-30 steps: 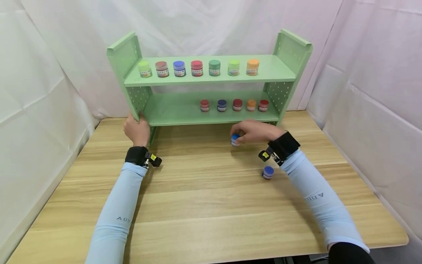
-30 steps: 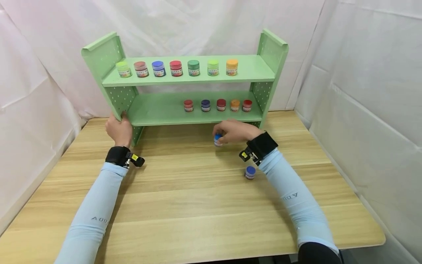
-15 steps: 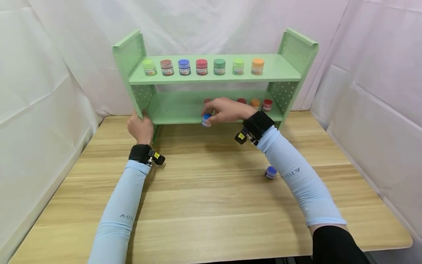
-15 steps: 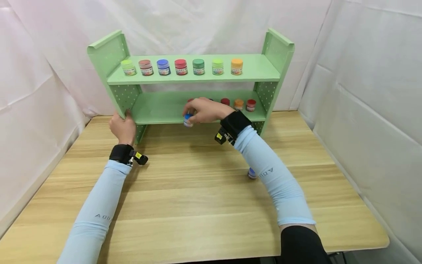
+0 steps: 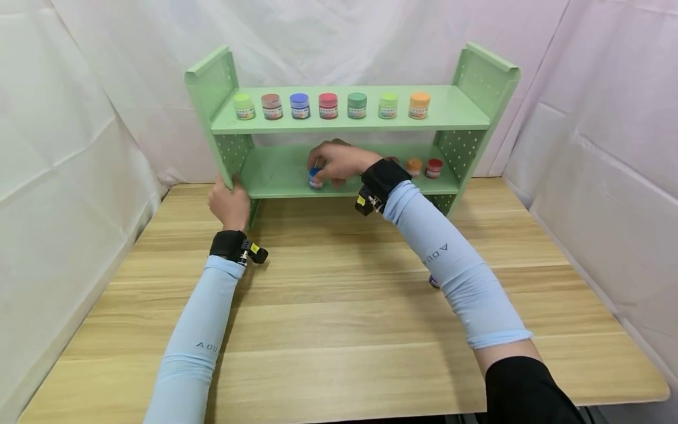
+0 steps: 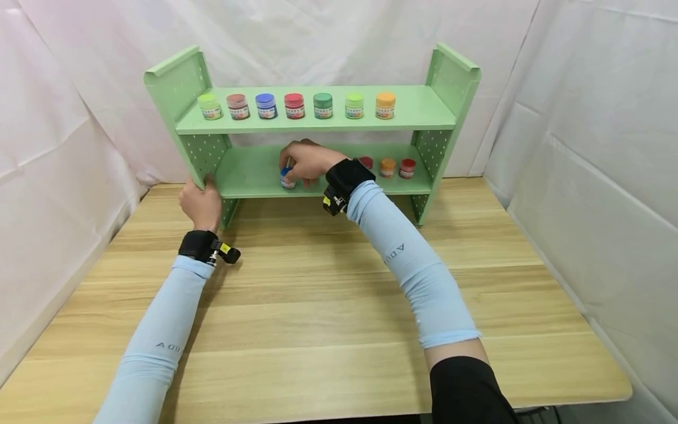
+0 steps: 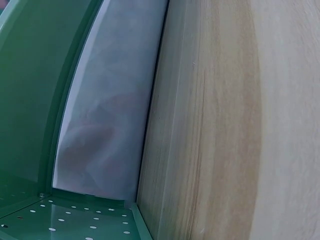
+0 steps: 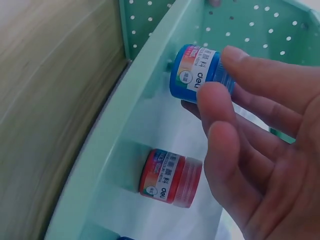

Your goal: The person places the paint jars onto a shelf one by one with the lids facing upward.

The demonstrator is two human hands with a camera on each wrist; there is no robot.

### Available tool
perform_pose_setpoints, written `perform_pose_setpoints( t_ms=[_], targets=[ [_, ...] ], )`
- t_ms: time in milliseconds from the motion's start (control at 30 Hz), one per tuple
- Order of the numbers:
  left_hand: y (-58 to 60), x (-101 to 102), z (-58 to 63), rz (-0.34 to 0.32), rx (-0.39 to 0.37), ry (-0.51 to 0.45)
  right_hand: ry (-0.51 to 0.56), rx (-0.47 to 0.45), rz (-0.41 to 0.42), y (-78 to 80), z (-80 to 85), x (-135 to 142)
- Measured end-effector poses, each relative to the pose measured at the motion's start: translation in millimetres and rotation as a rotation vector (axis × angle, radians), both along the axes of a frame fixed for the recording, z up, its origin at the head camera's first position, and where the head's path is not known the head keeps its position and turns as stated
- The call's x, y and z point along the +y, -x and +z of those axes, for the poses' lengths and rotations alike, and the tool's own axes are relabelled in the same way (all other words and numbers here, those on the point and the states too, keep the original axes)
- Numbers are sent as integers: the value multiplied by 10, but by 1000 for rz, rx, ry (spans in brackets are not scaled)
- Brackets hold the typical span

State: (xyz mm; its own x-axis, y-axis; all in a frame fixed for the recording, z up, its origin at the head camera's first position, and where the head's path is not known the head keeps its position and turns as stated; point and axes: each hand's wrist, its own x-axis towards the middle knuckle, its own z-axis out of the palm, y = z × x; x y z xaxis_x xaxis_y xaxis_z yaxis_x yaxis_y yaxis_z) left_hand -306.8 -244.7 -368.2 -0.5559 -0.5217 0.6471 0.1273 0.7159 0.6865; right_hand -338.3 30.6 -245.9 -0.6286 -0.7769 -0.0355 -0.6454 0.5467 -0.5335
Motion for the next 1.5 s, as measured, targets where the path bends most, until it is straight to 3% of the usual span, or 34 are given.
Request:
perform_pose_setpoints(
  t_ms=[367,633,700,967,1500],
  targets=[
    [-6,-8,-12,4,7,8,-55,13,-113,159,2,-98],
    [-13,0,-1,5,6,-5,-184,225,-146,192,32,-234],
    [-10,5,-3,3,-2,-8,-193,237,-165,205,12,-243],
    [-12,1,7,7,-7,-8,-184,246,-188,261,-28,-268],
    [-3,-9,-3,1,-5,-15,-163,260,-189,226,-52,-256]
  ],
)
